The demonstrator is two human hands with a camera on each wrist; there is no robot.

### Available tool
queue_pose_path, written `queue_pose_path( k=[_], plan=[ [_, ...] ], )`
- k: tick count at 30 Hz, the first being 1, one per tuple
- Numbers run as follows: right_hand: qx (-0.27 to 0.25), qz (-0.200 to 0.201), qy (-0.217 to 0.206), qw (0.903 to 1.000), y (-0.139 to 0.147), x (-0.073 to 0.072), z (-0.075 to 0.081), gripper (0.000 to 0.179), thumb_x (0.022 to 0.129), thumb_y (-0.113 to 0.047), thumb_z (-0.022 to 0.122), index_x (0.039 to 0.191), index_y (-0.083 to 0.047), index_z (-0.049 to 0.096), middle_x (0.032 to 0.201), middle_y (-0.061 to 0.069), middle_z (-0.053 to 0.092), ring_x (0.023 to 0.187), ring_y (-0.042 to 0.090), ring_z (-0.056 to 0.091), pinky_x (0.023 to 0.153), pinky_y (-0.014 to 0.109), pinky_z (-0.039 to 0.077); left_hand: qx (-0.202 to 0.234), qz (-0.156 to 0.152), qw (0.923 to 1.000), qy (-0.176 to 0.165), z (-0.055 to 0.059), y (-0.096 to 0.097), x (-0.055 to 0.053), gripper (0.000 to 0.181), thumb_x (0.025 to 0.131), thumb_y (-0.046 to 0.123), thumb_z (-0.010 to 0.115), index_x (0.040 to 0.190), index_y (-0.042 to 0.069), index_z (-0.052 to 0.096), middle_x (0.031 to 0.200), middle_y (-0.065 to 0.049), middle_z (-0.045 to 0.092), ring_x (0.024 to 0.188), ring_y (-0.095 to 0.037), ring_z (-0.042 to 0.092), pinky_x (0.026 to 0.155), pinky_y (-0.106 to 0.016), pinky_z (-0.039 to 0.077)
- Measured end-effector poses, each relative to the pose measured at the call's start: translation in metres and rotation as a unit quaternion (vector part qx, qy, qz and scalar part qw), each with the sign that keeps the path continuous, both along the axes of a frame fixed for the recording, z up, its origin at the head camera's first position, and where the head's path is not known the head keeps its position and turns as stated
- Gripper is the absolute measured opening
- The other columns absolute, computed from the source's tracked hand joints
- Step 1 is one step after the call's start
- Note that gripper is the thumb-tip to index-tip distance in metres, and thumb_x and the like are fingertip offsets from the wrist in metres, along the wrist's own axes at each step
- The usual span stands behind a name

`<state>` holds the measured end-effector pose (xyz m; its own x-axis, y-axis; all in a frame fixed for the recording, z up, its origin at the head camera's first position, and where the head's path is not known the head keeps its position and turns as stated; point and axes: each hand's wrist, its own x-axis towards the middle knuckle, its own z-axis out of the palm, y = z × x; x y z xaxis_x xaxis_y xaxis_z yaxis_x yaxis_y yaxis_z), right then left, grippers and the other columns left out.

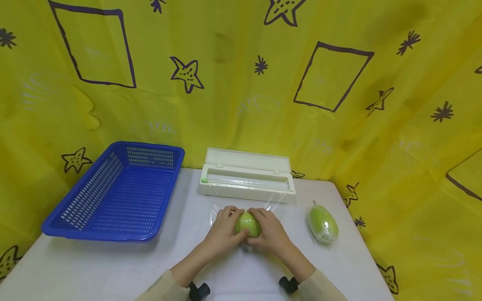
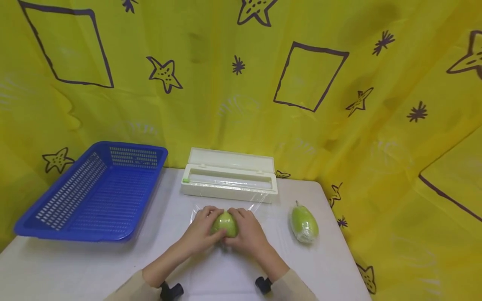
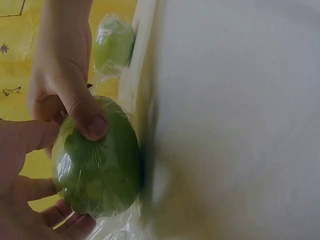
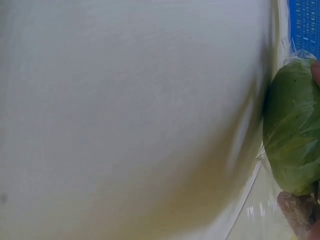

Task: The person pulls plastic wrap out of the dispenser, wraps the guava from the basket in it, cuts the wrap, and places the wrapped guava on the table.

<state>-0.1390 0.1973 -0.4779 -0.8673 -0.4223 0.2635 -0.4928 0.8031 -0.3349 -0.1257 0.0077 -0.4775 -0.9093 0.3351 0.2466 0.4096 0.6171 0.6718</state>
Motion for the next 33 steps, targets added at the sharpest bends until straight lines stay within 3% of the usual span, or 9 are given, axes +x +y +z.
queue_pose_path(
  k=[9,14,18,22,26,29,33],
  plan=[
    [0.009,0.014,0.017,0.9997,0.001,-0.004,0.001,0.079,0.061,-0.032,0.092,0.130,-0.010,0.062,0.122,0.008,0.065,0.109,0.028,0.060,0.088,0.043,0.054,-0.127,-0.010,0.9915,0.028,0.002,0.004,-0.013,0.066,0.084,0.051,0.075,0.134,0.012,0.057,0.119,-0.010,0.052,0.104,-0.027,0.050,0.073,-0.036,0.053],
    [0.005,0.020,-0.016,0.9997,0.003,-0.004,0.000,0.088,0.062,-0.033,0.093,0.138,-0.007,0.057,0.130,0.009,0.062,0.112,0.028,0.058,0.091,0.044,0.053,-0.149,-0.009,0.9879,0.040,0.003,0.007,-0.016,0.075,0.078,0.056,0.078,0.132,0.009,0.057,0.115,-0.011,0.052,0.100,-0.027,0.048,0.068,-0.033,0.052],
    [-0.001,0.015,-0.055,0.9984,0.004,-0.006,-0.005,0.103,0.061,-0.032,0.093,0.147,-0.003,0.045,0.138,0.011,0.059,0.117,0.030,0.056,0.094,0.046,0.051,-0.139,-0.007,0.9893,0.044,0.003,0.008,-0.017,0.082,0.076,0.056,0.079,0.137,0.007,0.054,0.119,-0.012,0.053,0.105,-0.029,0.049,0.071,-0.036,0.053],
    [-0.014,0.001,-0.062,0.9980,0.005,-0.011,-0.012,0.110,0.059,-0.027,0.093,0.151,-0.004,0.036,0.127,0.012,0.062,0.111,0.029,0.057,0.087,0.044,0.052,-0.109,-0.006,0.9938,0.023,-0.002,0.007,-0.020,0.093,0.076,0.052,0.082,0.149,0.010,0.043,0.128,-0.013,0.053,0.113,-0.031,0.049,0.080,-0.041,0.054],
    [-0.022,-0.017,-0.043,0.9987,0.004,-0.015,-0.018,0.100,0.056,-0.026,0.094,0.140,-0.007,0.044,0.120,0.010,0.063,0.108,0.028,0.053,0.086,0.043,0.048,-0.058,-0.009,0.9982,-0.015,-0.006,0.005,-0.024,0.099,0.071,0.040,0.089,0.150,0.014,0.036,0.137,-0.013,0.052,0.119,-0.034,0.047,0.092,-0.046,0.050],
    [-0.024,-0.021,-0.020,0.9993,0.004,-0.019,-0.019,0.092,0.054,-0.029,0.096,0.132,-0.010,0.051,0.128,0.012,0.054,0.114,0.032,0.048,0.090,0.048,0.044,-0.038,-0.013,0.9989,-0.024,-0.010,0.004,-0.026,0.095,0.067,0.031,0.093,0.144,0.011,0.040,0.139,-0.014,0.050,0.121,-0.036,0.046,0.097,-0.048,0.047],
    [-0.022,-0.014,-0.007,0.9996,0.003,-0.025,-0.016,0.092,0.054,-0.033,0.096,0.133,-0.011,0.055,0.127,0.012,0.049,0.115,0.031,0.047,0.091,0.051,0.042,-0.019,-0.005,0.9994,-0.029,-0.016,0.003,-0.029,0.093,0.066,0.025,0.093,0.143,0.010,0.043,0.139,-0.018,0.042,0.120,-0.035,0.047,0.095,-0.048,0.049]
  ],
)
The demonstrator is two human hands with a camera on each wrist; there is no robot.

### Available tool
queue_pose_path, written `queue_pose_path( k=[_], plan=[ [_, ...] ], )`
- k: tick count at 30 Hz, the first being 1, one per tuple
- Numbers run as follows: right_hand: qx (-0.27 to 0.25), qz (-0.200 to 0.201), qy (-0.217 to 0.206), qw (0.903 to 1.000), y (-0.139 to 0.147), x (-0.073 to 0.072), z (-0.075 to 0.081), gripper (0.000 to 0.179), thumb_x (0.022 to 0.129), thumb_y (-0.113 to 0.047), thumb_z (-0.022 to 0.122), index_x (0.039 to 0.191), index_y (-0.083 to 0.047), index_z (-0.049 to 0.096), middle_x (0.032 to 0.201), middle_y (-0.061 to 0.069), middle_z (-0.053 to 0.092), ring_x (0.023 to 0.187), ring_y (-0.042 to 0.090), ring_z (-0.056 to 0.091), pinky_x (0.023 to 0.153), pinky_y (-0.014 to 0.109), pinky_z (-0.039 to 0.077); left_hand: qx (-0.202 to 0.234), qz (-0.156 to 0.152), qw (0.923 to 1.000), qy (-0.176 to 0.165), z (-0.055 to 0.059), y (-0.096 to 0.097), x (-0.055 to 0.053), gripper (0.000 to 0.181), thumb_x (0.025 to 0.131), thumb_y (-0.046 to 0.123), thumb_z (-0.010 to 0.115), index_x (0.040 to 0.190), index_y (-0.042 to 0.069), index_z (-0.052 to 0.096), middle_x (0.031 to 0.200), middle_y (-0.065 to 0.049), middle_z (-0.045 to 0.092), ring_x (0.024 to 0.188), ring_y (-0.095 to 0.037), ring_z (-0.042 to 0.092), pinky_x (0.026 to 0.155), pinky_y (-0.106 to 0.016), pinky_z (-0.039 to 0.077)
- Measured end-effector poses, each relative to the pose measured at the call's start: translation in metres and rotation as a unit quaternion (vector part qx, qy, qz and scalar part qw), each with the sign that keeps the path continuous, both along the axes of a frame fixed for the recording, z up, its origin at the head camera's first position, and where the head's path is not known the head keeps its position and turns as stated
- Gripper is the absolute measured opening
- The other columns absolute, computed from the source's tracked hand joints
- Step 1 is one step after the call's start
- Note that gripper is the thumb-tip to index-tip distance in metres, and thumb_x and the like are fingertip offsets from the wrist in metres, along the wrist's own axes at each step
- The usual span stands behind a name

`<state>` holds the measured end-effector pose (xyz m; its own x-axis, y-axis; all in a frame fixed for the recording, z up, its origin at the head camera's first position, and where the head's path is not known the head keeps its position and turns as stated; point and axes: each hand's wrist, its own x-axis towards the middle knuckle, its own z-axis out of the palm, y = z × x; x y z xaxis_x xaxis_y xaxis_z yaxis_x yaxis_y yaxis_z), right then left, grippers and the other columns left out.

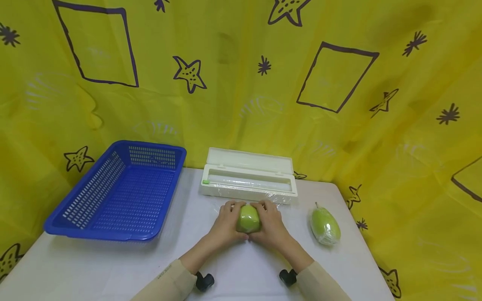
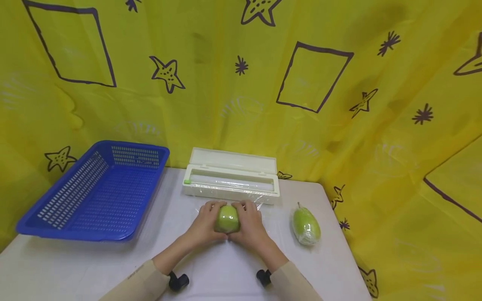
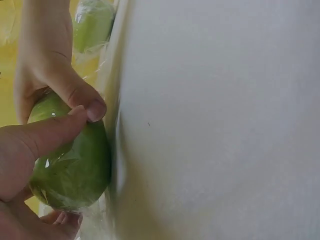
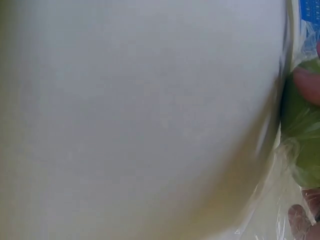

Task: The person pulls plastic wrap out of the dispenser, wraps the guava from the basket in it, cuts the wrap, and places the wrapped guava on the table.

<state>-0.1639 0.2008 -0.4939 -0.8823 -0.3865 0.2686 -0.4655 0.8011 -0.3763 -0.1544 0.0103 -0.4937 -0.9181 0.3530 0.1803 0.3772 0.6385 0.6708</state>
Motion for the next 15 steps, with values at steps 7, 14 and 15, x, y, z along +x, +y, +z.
queue_pose_path(
  k=[7,14,15],
  plan=[
    [-0.012,-0.027,-0.065,0.9975,-0.002,-0.008,0.010,0.099,0.056,-0.034,0.095,0.140,-0.010,0.047,0.123,0.005,0.060,0.112,0.023,0.046,0.093,0.042,0.040,0.077,0.005,0.9957,-0.050,-0.014,-0.010,-0.013,0.089,0.075,0.030,0.088,0.148,0.015,0.038,0.132,-0.013,0.042,0.120,-0.029,0.051,0.103,-0.048,0.044],
    [-0.016,-0.022,-0.051,0.9984,0.004,-0.019,0.011,0.083,0.056,-0.038,0.096,0.127,-0.016,0.058,0.124,0.006,0.055,0.111,0.025,0.047,0.092,0.045,0.043,0.047,0.014,0.9986,0.021,-0.012,-0.014,-0.013,0.075,0.078,0.032,0.085,0.140,0.015,0.046,0.136,-0.009,0.044,0.124,-0.028,0.047,0.102,-0.047,0.046],
    [-0.015,-0.018,-0.046,0.9987,0.005,-0.021,0.012,0.082,0.056,-0.038,0.096,0.126,-0.016,0.059,0.124,0.007,0.054,0.112,0.027,0.048,0.092,0.047,0.044,0.031,0.018,0.9985,0.041,-0.011,-0.013,-0.014,0.077,0.076,0.031,0.087,0.140,0.014,0.046,0.137,-0.009,0.044,0.125,-0.028,0.047,0.101,-0.046,0.047]
  ],
)
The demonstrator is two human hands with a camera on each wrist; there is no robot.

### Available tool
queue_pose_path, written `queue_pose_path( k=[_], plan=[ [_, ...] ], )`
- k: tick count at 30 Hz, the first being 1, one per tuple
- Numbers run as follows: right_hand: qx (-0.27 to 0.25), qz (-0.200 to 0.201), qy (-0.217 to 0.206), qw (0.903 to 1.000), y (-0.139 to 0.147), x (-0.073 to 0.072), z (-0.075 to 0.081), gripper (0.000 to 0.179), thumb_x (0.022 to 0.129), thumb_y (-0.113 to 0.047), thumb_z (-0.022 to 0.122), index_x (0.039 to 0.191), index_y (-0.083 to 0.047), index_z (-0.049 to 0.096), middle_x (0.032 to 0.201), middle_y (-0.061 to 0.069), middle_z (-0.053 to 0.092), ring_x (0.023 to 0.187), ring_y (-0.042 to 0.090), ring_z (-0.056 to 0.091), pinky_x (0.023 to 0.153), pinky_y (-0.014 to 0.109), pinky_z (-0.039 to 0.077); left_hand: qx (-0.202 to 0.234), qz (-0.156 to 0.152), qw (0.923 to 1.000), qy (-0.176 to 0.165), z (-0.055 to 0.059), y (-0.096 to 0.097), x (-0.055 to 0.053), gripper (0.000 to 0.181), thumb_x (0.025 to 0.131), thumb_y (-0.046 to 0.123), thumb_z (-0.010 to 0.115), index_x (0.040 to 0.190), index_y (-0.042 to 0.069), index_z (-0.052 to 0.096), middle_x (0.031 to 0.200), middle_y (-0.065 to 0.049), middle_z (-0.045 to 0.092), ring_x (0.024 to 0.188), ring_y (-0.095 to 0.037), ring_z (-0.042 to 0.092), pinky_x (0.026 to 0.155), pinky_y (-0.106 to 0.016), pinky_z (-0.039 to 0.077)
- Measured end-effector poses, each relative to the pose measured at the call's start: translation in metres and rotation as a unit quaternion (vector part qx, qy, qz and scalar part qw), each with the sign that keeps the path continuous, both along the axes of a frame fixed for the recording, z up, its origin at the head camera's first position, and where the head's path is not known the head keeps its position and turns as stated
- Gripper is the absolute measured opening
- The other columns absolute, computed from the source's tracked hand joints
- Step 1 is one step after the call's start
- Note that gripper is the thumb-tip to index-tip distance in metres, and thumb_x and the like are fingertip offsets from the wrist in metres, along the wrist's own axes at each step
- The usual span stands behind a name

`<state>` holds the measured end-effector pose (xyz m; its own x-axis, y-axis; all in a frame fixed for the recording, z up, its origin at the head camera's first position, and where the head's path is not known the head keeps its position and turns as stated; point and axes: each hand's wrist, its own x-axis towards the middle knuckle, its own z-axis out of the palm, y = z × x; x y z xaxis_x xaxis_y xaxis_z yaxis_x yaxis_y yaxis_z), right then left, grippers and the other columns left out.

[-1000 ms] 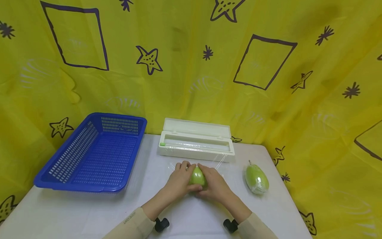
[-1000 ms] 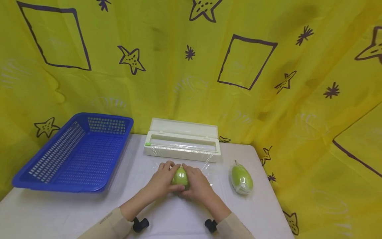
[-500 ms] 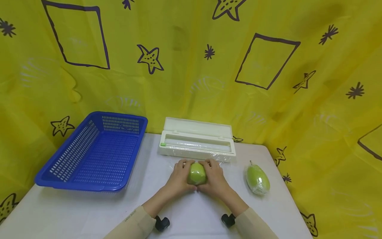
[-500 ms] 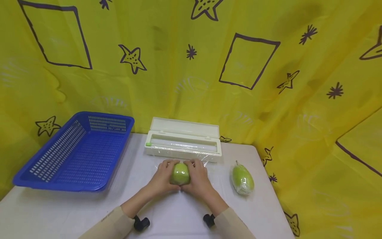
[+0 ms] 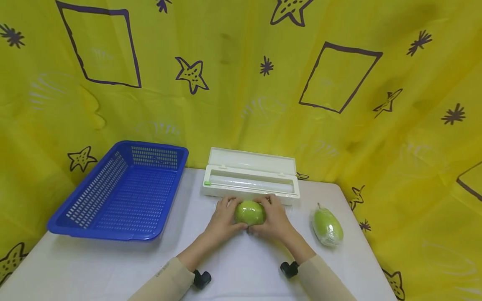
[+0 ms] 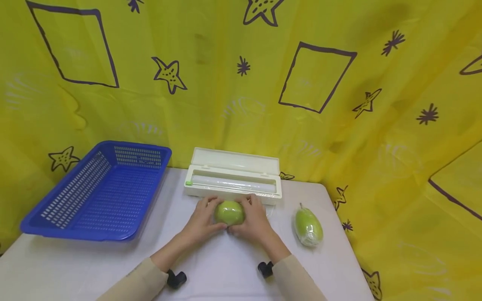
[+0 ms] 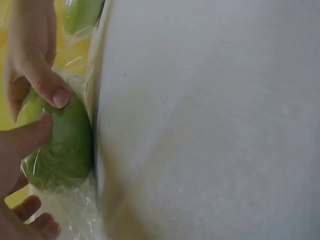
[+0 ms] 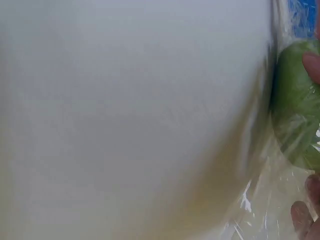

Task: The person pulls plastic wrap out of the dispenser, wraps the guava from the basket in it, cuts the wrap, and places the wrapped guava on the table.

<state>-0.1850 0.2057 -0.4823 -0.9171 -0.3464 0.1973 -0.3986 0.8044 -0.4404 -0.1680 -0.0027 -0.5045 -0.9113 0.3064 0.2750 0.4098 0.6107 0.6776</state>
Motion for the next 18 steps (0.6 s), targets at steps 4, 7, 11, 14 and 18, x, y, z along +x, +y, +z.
queue_pose_path(
  k=[4,7,11,14,18],
  plan=[
    [0.010,0.011,0.017,0.9997,0.006,-0.007,0.001,0.080,0.056,-0.036,0.097,0.126,-0.017,0.063,0.123,0.006,0.058,0.113,0.030,0.051,0.093,0.050,0.045,-0.043,-0.007,0.9983,0.040,0.005,0.006,-0.002,0.088,0.071,0.023,0.091,0.144,0.012,0.043,0.136,-0.009,0.047,0.124,-0.028,0.049,0.098,-0.044,0.051],
    [0.008,0.015,0.020,0.9997,0.008,-0.010,0.001,0.085,0.058,-0.035,0.096,0.132,-0.014,0.059,0.123,0.006,0.062,0.115,0.031,0.052,0.097,0.050,0.044,-0.060,-0.010,0.9974,0.038,0.005,0.008,-0.007,0.093,0.069,0.022,0.092,0.146,0.016,0.040,0.135,-0.007,0.049,0.123,-0.027,0.051,0.095,-0.043,0.052],
    [-0.029,0.011,0.018,0.9994,0.011,-0.006,0.000,0.092,0.062,-0.032,0.095,0.140,-0.012,0.051,0.129,0.008,0.062,0.122,0.033,0.050,0.103,0.054,0.043,-0.087,0.009,0.9951,0.046,0.004,0.011,-0.014,0.092,0.069,0.035,0.090,0.147,0.024,0.043,0.135,-0.004,0.048,0.120,-0.026,0.052,0.088,-0.044,0.054],
    [-0.058,-0.013,0.043,0.9973,0.018,0.002,0.000,0.087,0.065,-0.029,0.094,0.139,-0.012,0.052,0.132,0.010,0.060,0.123,0.034,0.049,0.101,0.055,0.043,-0.098,0.020,0.9936,0.053,0.004,0.012,-0.019,0.085,0.072,0.043,0.086,0.145,0.025,0.047,0.134,-0.004,0.049,0.117,-0.025,0.052,0.084,-0.043,0.054],
    [-0.133,-0.104,0.038,0.9849,0.030,0.018,0.000,0.059,0.076,-0.019,0.086,0.128,-0.012,0.060,0.106,0.008,0.064,0.097,0.023,0.058,0.084,0.038,0.049,-0.088,0.025,0.9944,0.054,0.006,0.013,-0.023,0.079,0.074,0.042,0.085,0.143,0.020,0.051,0.131,-0.006,0.052,0.115,-0.028,0.053,0.083,-0.044,0.054]
  ],
)
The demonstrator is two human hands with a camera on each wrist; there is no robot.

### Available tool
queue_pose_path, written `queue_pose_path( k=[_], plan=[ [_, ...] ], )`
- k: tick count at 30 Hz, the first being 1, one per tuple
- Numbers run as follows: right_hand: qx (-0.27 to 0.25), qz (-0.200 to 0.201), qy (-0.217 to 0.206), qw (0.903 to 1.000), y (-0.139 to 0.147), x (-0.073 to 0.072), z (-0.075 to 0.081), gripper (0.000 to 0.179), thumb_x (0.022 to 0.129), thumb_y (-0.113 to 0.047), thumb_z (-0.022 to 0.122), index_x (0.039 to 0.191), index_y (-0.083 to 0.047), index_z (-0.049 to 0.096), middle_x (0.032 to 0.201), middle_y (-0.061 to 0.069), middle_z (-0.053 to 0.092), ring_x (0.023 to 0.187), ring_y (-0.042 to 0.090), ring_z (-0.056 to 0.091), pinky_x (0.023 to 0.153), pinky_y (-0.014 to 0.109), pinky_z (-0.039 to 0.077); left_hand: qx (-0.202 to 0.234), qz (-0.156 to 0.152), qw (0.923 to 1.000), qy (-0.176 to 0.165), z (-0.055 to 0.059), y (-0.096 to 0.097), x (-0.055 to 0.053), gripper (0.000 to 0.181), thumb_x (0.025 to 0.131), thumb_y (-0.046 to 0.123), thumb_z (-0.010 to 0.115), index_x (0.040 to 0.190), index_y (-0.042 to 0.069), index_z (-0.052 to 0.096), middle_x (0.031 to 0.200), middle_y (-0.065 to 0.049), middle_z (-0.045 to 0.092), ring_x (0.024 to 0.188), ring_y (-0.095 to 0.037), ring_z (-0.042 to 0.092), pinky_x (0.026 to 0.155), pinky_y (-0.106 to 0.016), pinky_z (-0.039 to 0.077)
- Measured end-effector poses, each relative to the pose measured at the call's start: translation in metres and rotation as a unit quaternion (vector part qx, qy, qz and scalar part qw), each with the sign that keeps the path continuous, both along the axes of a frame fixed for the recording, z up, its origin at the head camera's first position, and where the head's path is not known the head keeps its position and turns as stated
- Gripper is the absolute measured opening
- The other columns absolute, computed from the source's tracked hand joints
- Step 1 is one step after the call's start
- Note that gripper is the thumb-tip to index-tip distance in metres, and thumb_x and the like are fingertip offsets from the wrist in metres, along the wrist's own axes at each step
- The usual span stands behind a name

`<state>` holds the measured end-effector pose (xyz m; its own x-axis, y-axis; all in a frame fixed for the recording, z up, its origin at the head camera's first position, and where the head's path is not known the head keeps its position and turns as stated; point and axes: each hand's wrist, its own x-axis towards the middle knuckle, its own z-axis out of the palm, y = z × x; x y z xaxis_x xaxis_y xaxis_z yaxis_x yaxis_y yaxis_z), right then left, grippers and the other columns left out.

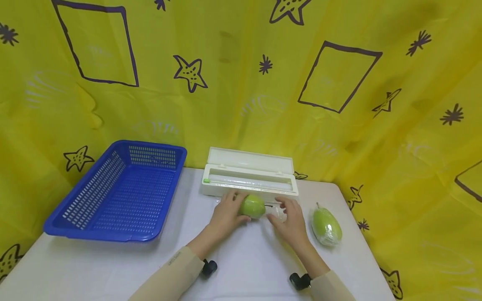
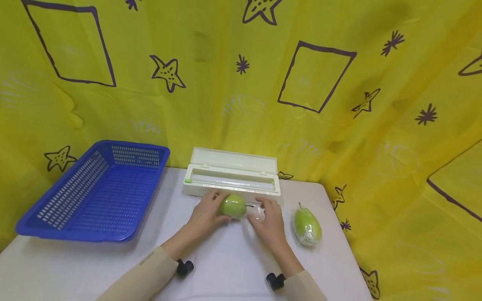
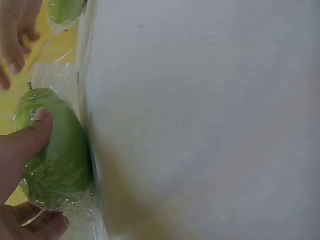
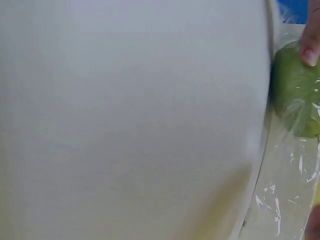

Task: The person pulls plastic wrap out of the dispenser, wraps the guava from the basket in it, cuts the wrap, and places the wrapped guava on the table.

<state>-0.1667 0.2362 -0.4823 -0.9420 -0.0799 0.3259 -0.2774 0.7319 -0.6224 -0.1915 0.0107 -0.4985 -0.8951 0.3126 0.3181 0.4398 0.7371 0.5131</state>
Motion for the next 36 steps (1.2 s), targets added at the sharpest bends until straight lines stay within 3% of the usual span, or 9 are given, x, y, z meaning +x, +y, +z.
queue_pose_path(
  k=[3,8,11,19,22,25,31,33,36],
  plan=[
    [-0.154,-0.008,-0.104,0.9826,0.003,0.010,0.002,0.044,0.090,-0.010,0.072,0.131,-0.007,0.059,0.101,0.014,0.063,0.086,0.019,0.062,0.075,0.027,0.054,0.008,0.003,1.0000,-0.002,0.003,-0.001,-0.001,0.078,0.074,0.038,0.087,0.141,0.018,0.053,0.129,-0.007,0.054,0.113,-0.029,0.054,0.083,-0.046,0.054],
    [-0.400,0.033,-0.275,0.8734,-0.008,0.006,0.008,0.056,0.099,-0.003,0.054,0.151,0.001,0.032,0.144,0.029,0.044,0.121,0.027,0.058,0.107,0.038,0.047,0.008,0.011,0.9999,-0.009,0.007,-0.002,-0.003,0.077,0.073,0.037,0.087,0.140,0.017,0.054,0.128,-0.006,0.055,0.113,-0.027,0.054,0.086,-0.045,0.053],
    [-0.458,0.025,-0.283,0.8421,-0.017,-0.007,0.008,0.055,0.100,-0.003,0.046,0.152,0.004,0.029,0.147,0.025,0.040,0.123,0.023,0.055,0.113,0.039,0.039,0.017,0.005,0.9998,-0.011,0.009,-0.002,-0.003,0.077,0.073,0.033,0.088,0.140,0.015,0.055,0.128,-0.007,0.055,0.114,-0.029,0.053,0.091,-0.046,0.051],
    [-0.363,-0.060,-0.198,0.9087,-0.026,-0.031,-0.007,0.026,0.096,-0.005,0.063,0.115,0.011,0.065,0.092,0.002,0.069,0.079,0.008,0.062,0.072,0.022,0.055,0.011,-0.014,0.9998,-0.008,0.009,0.003,0.000,0.077,0.070,0.026,0.089,0.139,0.013,0.057,0.129,-0.009,0.053,0.117,-0.033,0.053,0.097,-0.048,0.049],
    [-0.337,-0.063,-0.192,0.9195,-0.022,-0.032,-0.007,0.021,0.092,-0.001,0.066,0.110,0.010,0.067,0.087,0.004,0.070,0.075,0.009,0.065,0.069,0.023,0.057,0.009,-0.015,0.9998,-0.007,0.009,0.004,0.001,0.077,0.069,0.025,0.090,0.138,0.014,0.058,0.130,-0.008,0.053,0.117,-0.033,0.053,0.096,-0.048,0.050],
    [-0.350,-0.070,-0.224,0.9070,-0.016,-0.034,-0.007,0.021,0.089,0.001,0.069,0.109,0.009,0.068,0.084,0.005,0.072,0.072,0.009,0.065,0.066,0.022,0.057,0.007,-0.017,0.9998,-0.009,0.009,0.005,0.001,0.078,0.068,0.024,0.091,0.138,0.017,0.058,0.131,-0.007,0.053,0.117,-0.032,0.053,0.095,-0.047,0.050],
    [-0.446,-0.063,-0.317,0.8346,-0.011,-0.039,-0.006,0.032,0.092,0.000,0.067,0.122,0.009,0.064,0.086,-0.002,0.072,0.071,0.006,0.064,0.067,0.018,0.055,0.021,-0.018,0.9995,-0.014,0.009,0.005,0.001,0.078,0.068,0.025,0.091,0.138,0.017,0.058,0.132,-0.007,0.053,0.119,-0.031,0.052,0.098,-0.047,0.049],
    [-0.440,-0.056,-0.323,0.8360,-0.011,-0.038,-0.007,0.032,0.094,-0.002,0.065,0.124,0.008,0.063,0.085,-0.004,0.070,0.072,0.005,0.061,0.065,0.017,0.054,0.028,-0.018,0.9993,-0.016,0.008,0.004,0.001,0.078,0.068,0.025,0.091,0.138,0.017,0.058,0.131,-0.007,0.053,0.120,-0.030,0.052,0.099,-0.046,0.048],
    [-0.383,-0.059,-0.297,0.8730,-0.013,-0.036,-0.010,0.028,0.096,-0.009,0.065,0.120,0.006,0.066,0.081,-0.007,0.067,0.069,0.007,0.056,0.058,0.020,0.048,0.038,-0.016,0.9990,-0.015,0.005,0.004,-0.001,0.077,0.067,0.025,0.091,0.137,0.016,0.059,0.129,-0.006,0.054,0.118,-0.029,0.052,0.100,-0.045,0.047]
  ],
)
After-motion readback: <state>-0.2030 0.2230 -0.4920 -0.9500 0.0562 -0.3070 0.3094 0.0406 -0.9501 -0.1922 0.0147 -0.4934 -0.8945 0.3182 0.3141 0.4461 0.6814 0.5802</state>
